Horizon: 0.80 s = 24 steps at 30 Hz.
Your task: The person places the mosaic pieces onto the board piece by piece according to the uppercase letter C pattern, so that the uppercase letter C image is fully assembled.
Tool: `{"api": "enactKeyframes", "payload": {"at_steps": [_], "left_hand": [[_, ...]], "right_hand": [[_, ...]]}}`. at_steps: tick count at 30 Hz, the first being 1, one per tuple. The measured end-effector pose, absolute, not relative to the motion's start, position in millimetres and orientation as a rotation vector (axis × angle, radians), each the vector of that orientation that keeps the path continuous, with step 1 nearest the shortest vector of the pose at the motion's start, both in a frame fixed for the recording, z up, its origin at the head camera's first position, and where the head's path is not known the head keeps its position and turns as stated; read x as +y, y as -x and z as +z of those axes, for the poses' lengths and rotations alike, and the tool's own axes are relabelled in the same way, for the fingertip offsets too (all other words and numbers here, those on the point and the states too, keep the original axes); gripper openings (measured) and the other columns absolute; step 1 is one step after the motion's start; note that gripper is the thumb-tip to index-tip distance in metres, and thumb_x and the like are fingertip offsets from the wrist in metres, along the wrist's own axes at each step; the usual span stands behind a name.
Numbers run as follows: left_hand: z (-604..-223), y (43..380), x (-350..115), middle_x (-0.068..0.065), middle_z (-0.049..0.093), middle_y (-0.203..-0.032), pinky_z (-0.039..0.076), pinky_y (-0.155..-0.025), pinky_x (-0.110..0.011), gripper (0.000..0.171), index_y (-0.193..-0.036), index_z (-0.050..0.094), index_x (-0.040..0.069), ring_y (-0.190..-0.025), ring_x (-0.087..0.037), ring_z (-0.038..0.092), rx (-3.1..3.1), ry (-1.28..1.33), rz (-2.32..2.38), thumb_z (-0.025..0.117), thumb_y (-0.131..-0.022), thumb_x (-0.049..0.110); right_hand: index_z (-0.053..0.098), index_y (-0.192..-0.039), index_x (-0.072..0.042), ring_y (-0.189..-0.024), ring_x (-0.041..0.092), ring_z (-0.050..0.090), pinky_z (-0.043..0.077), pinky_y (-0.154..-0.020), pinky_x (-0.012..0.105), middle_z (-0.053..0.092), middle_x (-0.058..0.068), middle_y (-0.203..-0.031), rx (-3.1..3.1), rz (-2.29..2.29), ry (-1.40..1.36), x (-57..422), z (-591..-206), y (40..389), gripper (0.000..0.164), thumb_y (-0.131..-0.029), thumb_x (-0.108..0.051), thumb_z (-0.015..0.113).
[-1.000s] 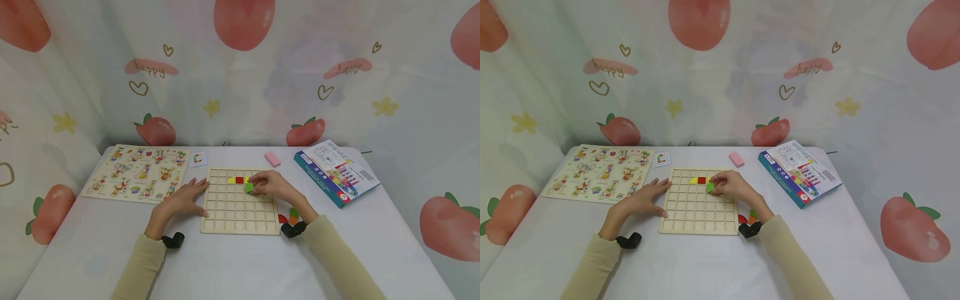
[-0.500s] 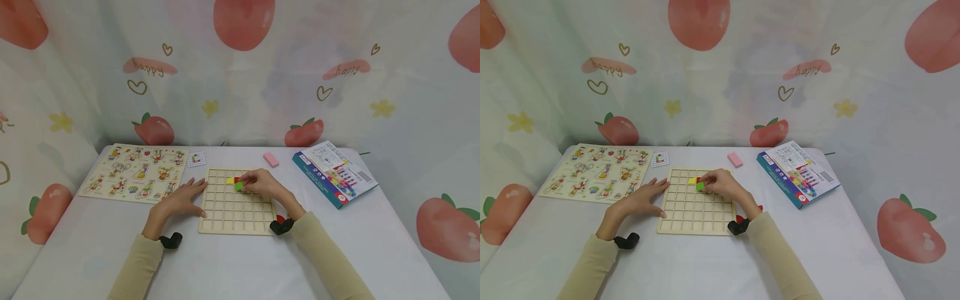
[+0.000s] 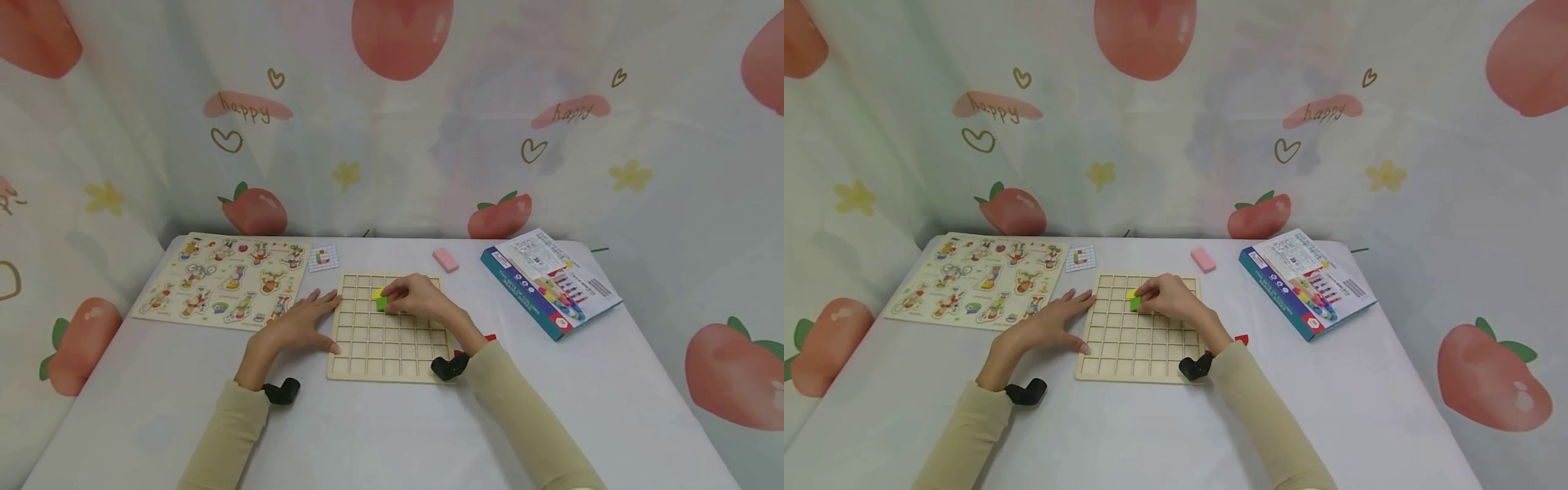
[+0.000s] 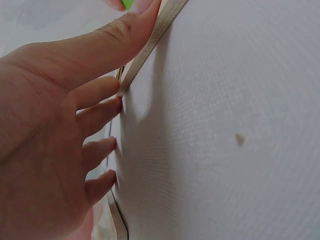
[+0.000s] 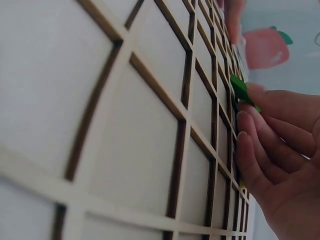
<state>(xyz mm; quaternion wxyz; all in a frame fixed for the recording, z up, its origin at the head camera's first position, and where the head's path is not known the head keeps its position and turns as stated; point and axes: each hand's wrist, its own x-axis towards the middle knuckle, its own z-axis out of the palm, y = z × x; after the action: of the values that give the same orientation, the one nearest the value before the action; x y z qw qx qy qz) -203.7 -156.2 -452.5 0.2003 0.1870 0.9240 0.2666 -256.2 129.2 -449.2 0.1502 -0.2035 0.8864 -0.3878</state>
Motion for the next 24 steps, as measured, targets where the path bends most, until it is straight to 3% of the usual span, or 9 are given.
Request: {"api": "enactKeyframes", "payload": {"at_steps": [15, 24], "left_hand": [[-452.5, 204.7, -155.7, -0.006, 0.021, -0.172, 0.008, -0.129, -0.061, 0.104, -0.162, 0.034, 0.012, -0.160, -0.040, 0.005, 2.578, -0.508, 0.756, 0.088, -0.078, 0.042], [-452.6, 205.0, -155.6, -0.006, 0.021, -0.172, 0.008, -0.129, -0.060, 0.104, -0.162, 0.034, 0.013, -0.160, -0.040, 0.005, 2.581, -0.506, 0.746, 0.088, -0.078, 0.042]], "right_hand": [[0.077, -0.112, -0.003, -0.076, 0.008, 0.060, 0.051, -0.071, 0.021, 0.074, 0.002, -0.087, 2.558, -1.019, 0.673, 117.1, -447.3, 257.8, 0.027, -0.088, -0.013, 0.082], [0.076, -0.113, -0.004, -0.073, 0.008, 0.056, 0.048, -0.071, 0.022, 0.069, 0.000, -0.082, 2.597, -0.945, 0.668, 111.9, -446.7, 254.3, 0.028, -0.087, -0.011, 0.082]]}}
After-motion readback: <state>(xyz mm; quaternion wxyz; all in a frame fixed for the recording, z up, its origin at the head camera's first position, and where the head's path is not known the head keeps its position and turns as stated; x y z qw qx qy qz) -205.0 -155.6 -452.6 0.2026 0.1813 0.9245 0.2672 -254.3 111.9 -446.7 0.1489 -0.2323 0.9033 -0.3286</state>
